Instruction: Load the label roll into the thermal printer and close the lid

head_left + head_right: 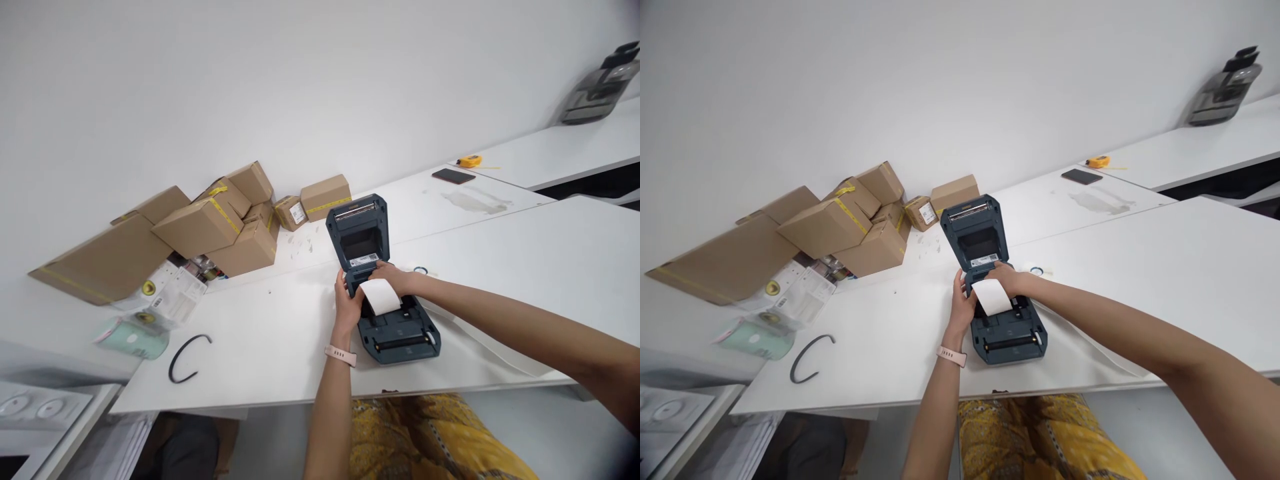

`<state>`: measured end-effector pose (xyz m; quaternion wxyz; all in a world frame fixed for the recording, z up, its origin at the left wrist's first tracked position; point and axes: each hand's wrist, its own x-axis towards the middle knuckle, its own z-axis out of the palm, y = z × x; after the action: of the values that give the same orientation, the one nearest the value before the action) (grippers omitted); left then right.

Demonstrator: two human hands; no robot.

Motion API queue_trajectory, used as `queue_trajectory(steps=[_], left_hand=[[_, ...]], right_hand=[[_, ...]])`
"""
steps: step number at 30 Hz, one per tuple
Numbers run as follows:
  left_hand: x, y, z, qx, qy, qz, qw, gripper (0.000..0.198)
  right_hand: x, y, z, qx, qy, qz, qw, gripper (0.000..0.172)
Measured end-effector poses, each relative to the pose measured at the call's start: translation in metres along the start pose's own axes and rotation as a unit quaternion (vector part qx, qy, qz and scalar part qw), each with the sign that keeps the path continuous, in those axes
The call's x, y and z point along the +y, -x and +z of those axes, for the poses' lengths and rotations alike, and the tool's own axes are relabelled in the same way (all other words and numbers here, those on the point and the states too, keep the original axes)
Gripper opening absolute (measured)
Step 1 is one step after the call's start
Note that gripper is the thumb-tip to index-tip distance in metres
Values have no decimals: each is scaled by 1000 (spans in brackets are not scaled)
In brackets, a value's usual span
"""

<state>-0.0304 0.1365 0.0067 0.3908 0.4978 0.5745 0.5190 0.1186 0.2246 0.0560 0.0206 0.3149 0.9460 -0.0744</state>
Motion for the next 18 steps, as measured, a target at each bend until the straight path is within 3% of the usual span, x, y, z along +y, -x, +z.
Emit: queue_trajectory(steps=[3, 7, 18], left_hand=[[-3, -1, 1, -3, 14, 5, 1000, 79], [-7, 0, 2, -6, 28, 6, 1000, 79], [-8, -4, 3, 3, -2, -15, 1000, 80]], right_hand=[[0, 0, 4, -45, 22, 5, 999, 10], [-1, 0, 7, -82, 40, 16, 996, 29], [7, -7, 20, -100, 34, 4, 994, 37]])
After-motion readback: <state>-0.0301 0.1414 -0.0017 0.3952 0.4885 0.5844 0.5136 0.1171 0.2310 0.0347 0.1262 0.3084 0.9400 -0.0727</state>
